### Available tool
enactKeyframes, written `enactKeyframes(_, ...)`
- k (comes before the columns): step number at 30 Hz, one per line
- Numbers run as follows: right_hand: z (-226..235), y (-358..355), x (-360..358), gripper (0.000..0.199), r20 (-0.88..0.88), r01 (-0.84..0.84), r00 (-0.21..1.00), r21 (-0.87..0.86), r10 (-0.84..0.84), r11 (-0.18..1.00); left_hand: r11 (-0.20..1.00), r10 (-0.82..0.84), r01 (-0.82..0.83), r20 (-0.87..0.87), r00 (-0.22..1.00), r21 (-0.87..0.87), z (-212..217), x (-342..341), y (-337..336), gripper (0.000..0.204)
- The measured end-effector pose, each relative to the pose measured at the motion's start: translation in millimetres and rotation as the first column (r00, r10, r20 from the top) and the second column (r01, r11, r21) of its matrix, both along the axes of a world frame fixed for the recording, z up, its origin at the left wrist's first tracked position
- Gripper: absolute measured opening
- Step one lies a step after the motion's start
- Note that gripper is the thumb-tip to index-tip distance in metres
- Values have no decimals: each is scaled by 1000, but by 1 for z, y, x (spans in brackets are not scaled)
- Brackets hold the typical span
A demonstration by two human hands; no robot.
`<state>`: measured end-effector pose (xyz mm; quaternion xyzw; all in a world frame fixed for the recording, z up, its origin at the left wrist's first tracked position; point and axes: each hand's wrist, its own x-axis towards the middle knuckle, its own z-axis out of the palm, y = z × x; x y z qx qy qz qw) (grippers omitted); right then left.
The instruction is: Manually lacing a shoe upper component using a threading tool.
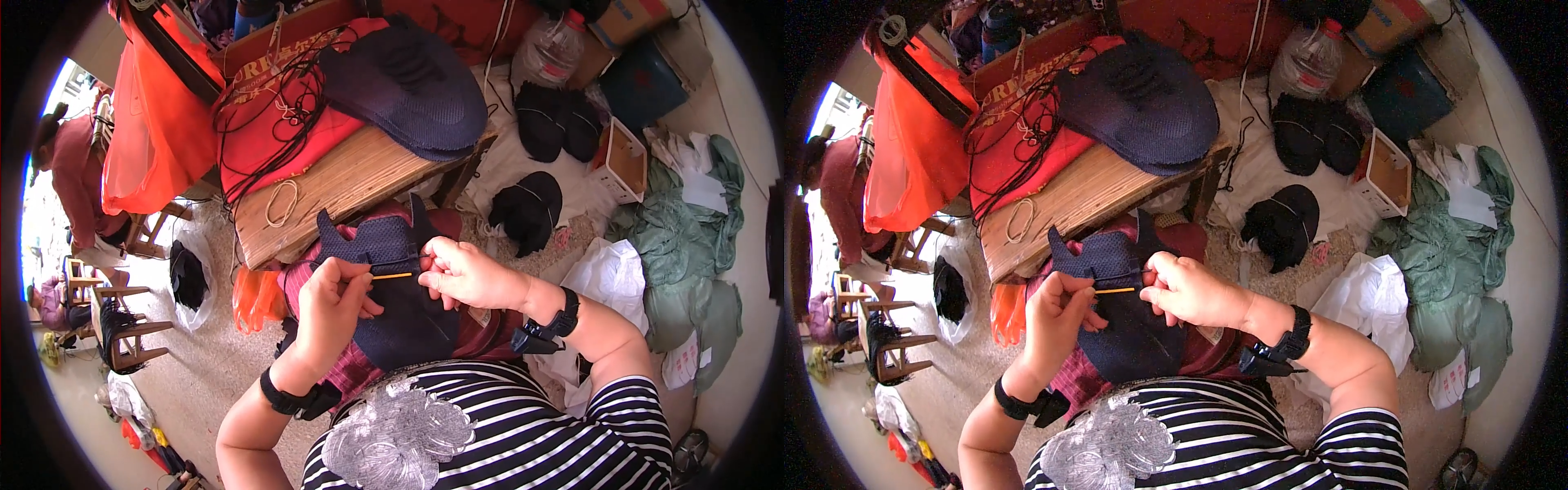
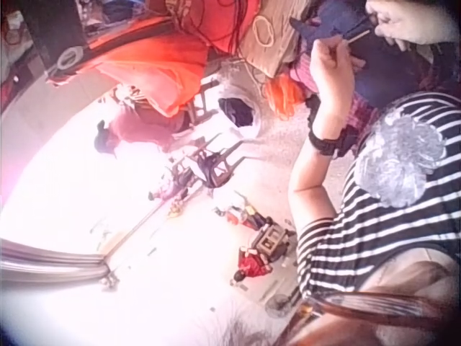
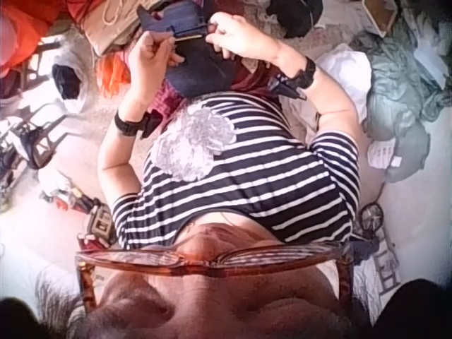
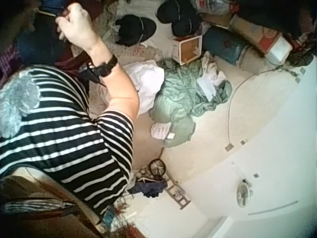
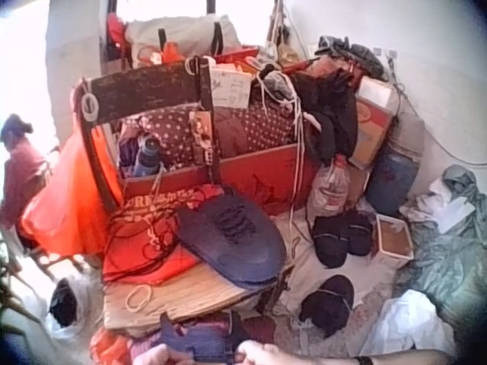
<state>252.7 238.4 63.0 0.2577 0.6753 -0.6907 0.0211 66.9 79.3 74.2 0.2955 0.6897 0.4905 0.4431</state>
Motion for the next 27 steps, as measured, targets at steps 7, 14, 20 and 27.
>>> enactKeyframes(7, -2, -2, 0, 25, -58, -36, 997, 139, 44, 990, 984, 3, 36, 216, 976, -175, 11, -7, -5, 11)
enactKeyframes(14, 1, 2, -4, 25, -34, -62, 997, 123, 67, 990, 976, -88, 177, -515, 852, 126, 20, 7, 8, 6)
enactKeyframes(20, 0, -2, -5, 18, -40, -27, 999, 47, 28, 999, 989, -146, 144, -137, 980, -28, 4, 19, 9, 11)
enactKeyframes(27, -1, 4, 0, 13, -31, 40, 999, -81, -43, 996, 916, -107, 368, -786, 609, 160, 13, 2, 4, 59)
